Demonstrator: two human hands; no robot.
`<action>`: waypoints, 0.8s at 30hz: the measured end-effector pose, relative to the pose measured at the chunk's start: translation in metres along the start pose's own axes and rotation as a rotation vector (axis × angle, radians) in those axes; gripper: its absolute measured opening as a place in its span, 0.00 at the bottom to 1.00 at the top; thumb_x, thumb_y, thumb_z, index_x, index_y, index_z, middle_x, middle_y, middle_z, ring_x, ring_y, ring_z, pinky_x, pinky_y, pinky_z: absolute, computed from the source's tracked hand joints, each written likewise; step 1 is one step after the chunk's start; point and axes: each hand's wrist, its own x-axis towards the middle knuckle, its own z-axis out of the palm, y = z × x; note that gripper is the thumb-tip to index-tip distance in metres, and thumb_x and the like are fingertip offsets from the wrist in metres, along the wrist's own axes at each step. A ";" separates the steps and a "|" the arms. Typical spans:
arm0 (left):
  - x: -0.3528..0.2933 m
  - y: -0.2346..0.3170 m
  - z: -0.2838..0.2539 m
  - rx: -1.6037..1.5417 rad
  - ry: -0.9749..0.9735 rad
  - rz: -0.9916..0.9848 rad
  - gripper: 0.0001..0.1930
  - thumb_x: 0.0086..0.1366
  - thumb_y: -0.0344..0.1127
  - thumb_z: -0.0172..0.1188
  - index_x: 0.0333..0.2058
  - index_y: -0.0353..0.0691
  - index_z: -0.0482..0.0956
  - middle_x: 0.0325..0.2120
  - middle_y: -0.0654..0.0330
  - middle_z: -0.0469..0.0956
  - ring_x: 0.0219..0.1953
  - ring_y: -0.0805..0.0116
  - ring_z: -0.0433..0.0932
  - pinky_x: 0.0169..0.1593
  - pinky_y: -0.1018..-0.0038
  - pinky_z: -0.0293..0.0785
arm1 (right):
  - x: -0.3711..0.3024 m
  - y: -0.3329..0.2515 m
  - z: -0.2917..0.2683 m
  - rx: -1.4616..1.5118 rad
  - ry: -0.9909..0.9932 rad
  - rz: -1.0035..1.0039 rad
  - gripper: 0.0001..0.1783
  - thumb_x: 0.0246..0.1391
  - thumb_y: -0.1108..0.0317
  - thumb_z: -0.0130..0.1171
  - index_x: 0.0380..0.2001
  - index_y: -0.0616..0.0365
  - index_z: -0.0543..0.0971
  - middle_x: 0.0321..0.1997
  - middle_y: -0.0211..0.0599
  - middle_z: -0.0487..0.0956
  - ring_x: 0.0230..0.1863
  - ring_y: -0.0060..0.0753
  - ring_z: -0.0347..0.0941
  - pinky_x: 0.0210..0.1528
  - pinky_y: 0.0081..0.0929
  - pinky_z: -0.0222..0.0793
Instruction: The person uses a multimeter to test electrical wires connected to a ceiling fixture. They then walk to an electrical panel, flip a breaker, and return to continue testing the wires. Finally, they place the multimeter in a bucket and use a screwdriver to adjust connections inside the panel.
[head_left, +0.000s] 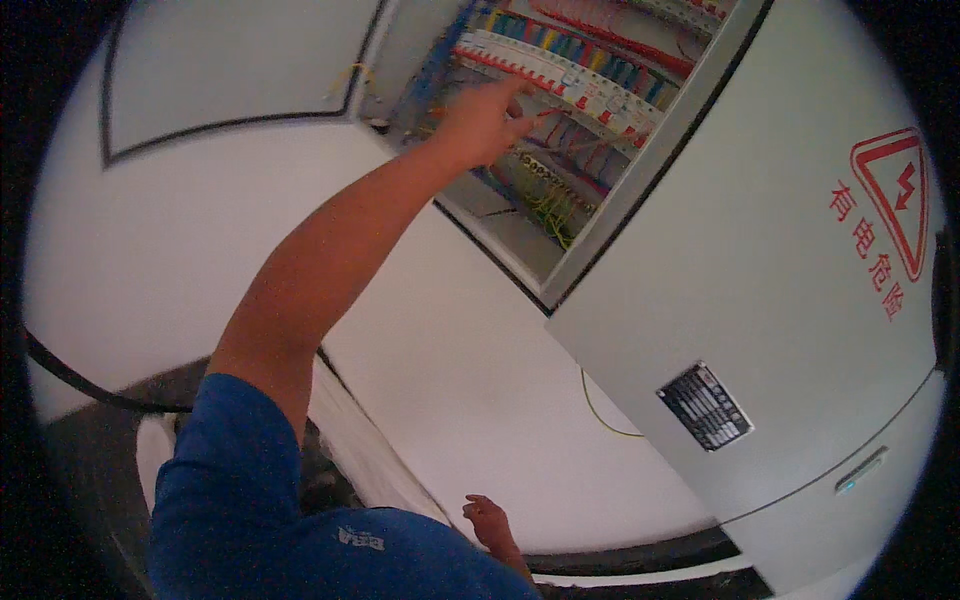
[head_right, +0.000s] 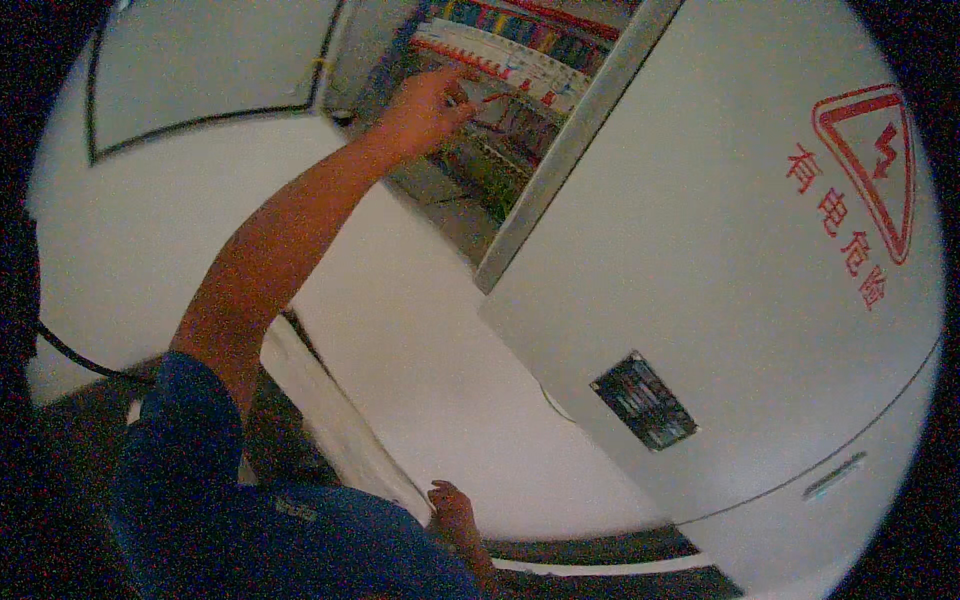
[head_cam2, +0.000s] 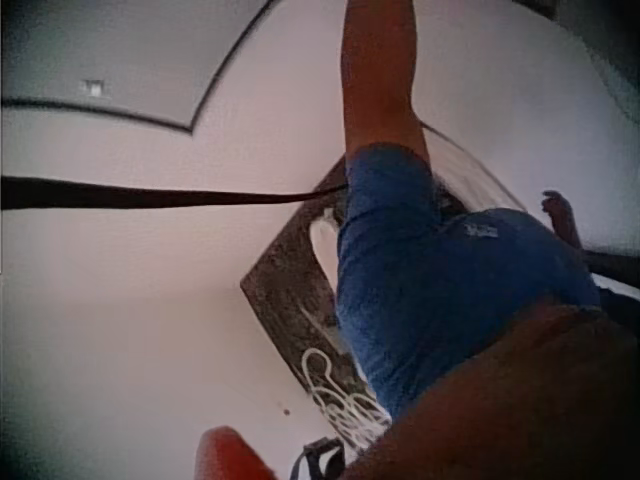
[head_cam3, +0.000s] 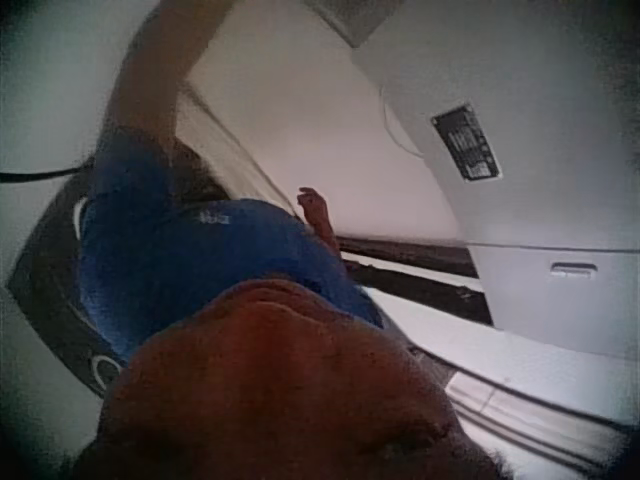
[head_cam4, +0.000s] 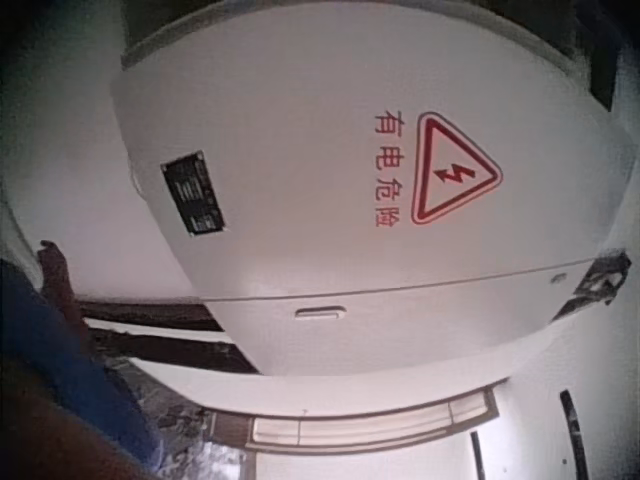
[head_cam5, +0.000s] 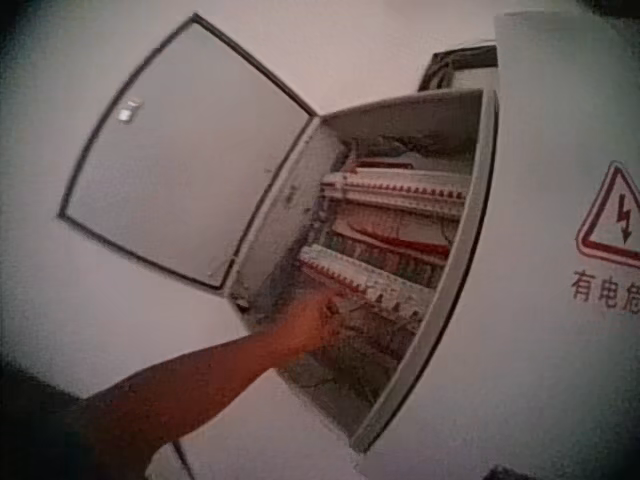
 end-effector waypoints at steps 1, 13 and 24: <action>0.011 -0.002 0.002 0.011 -0.008 0.021 0.21 0.63 0.43 0.70 0.51 0.41 0.81 0.35 0.52 0.87 0.38 0.53 0.86 0.44 0.61 0.80 | 0.021 -0.016 -0.002 0.029 0.051 -0.024 0.16 0.59 0.70 0.62 0.51 0.57 0.82 0.49 0.41 0.85 0.44 0.34 0.84 0.46 0.32 0.81; 0.048 -0.032 0.023 -0.277 -0.176 0.304 0.12 0.62 0.41 0.70 0.37 0.38 0.86 0.29 0.51 0.85 0.33 0.54 0.85 0.38 0.62 0.80 | 0.160 -0.144 0.047 0.348 0.314 0.683 0.22 0.64 0.59 0.63 0.56 0.59 0.80 0.44 0.46 0.87 0.46 0.36 0.84 0.52 0.34 0.78; 0.038 -0.023 0.027 -0.262 0.004 0.434 0.10 0.61 0.42 0.71 0.32 0.41 0.86 0.26 0.54 0.83 0.29 0.51 0.83 0.33 0.59 0.77 | 0.174 -0.169 0.051 0.283 0.328 0.779 0.21 0.64 0.55 0.61 0.54 0.57 0.81 0.41 0.44 0.86 0.44 0.41 0.84 0.50 0.36 0.78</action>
